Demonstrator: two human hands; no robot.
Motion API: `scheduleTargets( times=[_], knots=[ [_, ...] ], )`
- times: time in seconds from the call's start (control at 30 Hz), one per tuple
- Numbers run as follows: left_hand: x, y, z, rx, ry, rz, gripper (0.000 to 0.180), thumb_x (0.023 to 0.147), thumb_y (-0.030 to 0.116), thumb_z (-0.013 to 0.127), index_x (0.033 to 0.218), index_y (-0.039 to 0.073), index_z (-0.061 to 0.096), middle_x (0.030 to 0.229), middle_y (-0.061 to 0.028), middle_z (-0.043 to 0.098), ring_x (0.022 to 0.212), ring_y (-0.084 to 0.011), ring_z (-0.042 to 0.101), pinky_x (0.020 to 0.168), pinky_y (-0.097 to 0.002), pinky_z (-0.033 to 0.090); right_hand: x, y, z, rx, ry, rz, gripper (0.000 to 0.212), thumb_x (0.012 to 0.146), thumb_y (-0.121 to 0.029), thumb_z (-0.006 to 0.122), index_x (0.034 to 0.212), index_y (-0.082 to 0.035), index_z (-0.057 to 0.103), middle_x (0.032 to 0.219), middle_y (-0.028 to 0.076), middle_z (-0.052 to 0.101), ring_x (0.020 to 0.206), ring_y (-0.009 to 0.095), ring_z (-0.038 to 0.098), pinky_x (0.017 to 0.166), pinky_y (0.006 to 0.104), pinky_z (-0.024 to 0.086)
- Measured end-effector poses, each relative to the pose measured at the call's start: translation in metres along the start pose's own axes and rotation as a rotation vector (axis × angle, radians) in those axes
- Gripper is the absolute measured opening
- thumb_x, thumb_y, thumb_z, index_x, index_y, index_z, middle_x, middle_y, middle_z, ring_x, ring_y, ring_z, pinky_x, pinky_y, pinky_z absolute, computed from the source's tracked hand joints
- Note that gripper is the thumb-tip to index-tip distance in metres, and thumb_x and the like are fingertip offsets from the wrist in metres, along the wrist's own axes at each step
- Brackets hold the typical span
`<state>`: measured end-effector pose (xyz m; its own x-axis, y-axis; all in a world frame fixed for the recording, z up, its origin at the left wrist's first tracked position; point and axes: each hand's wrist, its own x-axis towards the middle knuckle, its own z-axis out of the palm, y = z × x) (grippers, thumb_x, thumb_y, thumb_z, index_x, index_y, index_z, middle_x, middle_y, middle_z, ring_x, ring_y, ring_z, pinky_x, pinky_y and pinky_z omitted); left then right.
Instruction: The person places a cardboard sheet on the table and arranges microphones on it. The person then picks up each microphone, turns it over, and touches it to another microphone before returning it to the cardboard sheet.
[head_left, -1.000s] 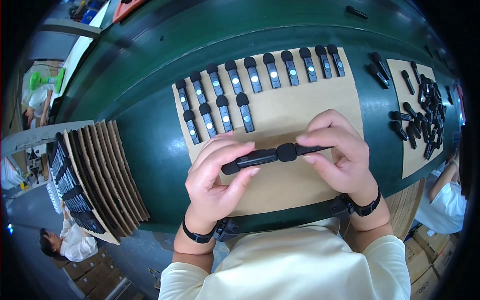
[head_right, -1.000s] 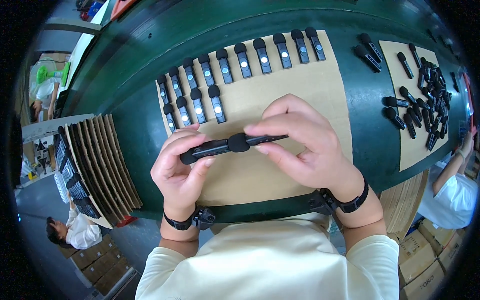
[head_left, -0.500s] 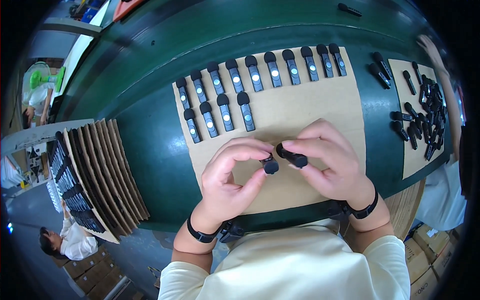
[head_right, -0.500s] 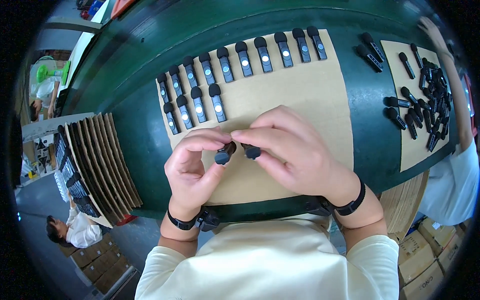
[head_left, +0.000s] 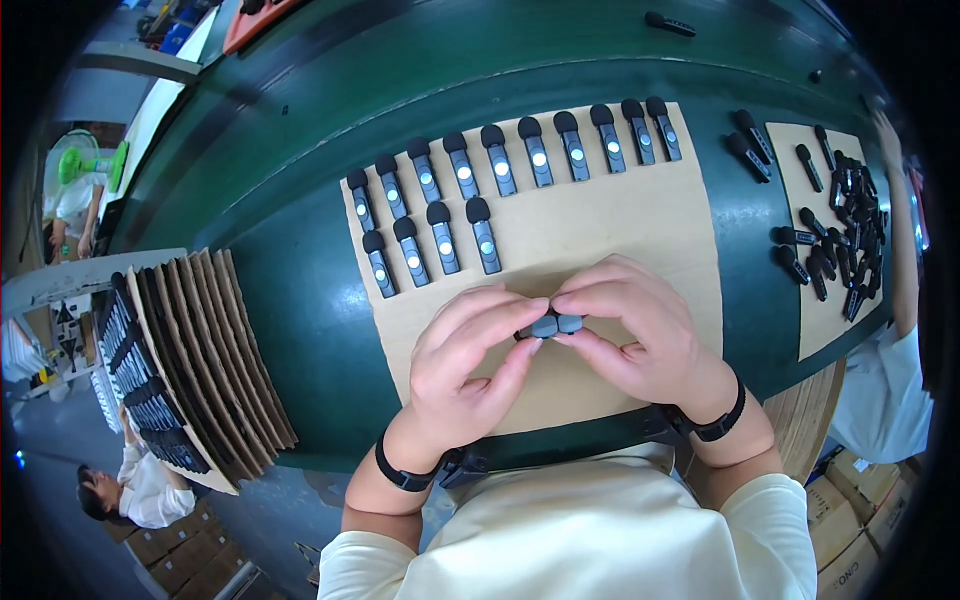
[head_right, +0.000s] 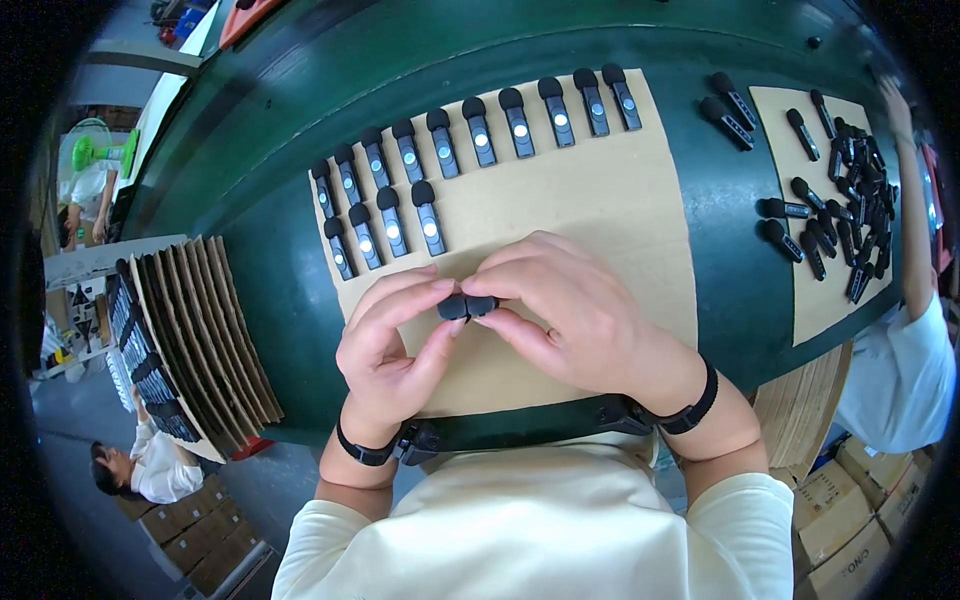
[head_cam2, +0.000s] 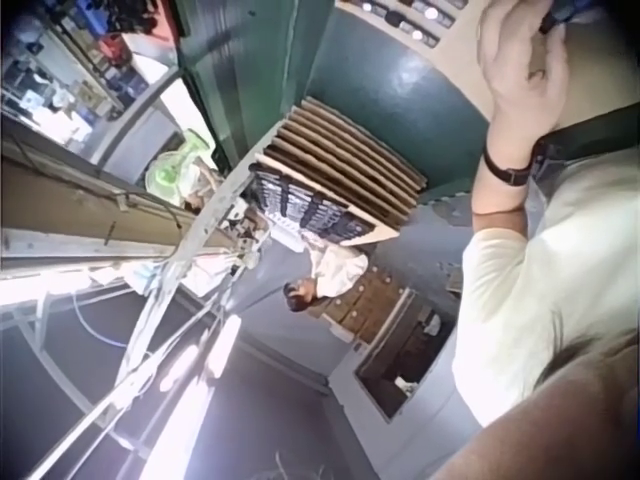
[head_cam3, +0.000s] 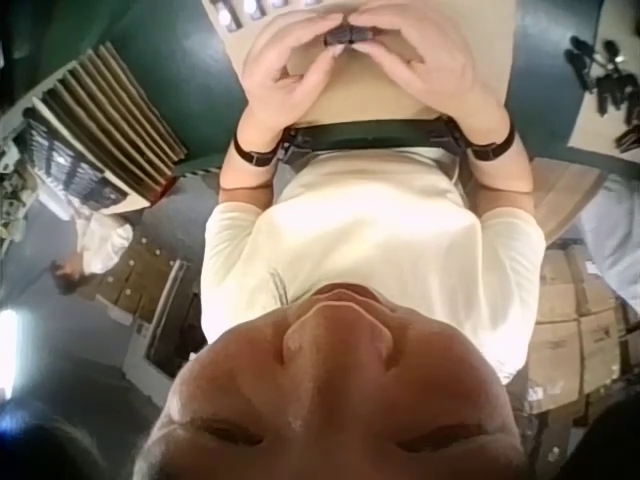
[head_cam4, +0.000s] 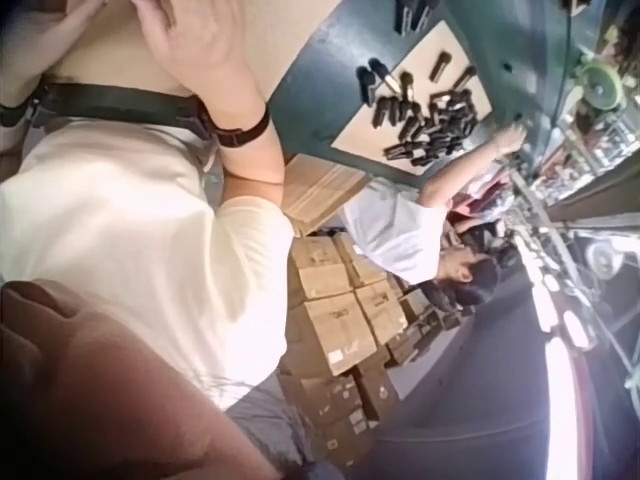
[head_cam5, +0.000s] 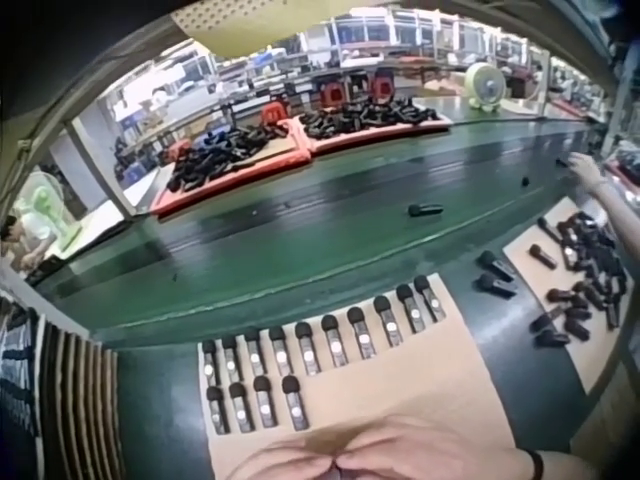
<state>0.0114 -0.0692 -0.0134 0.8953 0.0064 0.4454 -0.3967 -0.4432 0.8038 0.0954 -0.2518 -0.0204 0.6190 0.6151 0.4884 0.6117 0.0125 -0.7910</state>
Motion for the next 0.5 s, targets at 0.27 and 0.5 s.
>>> scheduleTargets(
  times=[0.27, 0.5],
  knots=[
    [0.014, 0.002, -0.001, 0.172, 0.011, -0.077, 0.029, 0.072, -0.006, 0.072, 0.099, 0.0, 0.062, 0.097, -0.014, 0.069, 0.089, -0.027, 0.067, 0.081, -0.0359, 0.052, 0.015, -0.005, -0.016, -0.152, -0.066, 0.171, 0.032, 0.073, 0.004, 0.073, 0.102, -0.003, 0.061, 0.096, 0.012, 0.067, 0.083, 0.03, 0.065, 0.074, 0.0367, 0.053],
    [0.029, -0.014, 0.007, 0.455, -0.03, 0.066, 0.025, 0.07, -0.001, 0.069, 0.093, 0.004, 0.061, 0.1, -0.0123, 0.067, 0.09, -0.0284, 0.065, 0.082, -0.0406, 0.05, 0.016, 0.021, -0.015, -0.458, -0.103, 0.006, 0.031, 0.071, 0.005, 0.071, 0.097, -0.005, 0.059, 0.104, 0.011, 0.064, 0.09, 0.031, 0.063, 0.076, 0.037, 0.053]
  ],
)
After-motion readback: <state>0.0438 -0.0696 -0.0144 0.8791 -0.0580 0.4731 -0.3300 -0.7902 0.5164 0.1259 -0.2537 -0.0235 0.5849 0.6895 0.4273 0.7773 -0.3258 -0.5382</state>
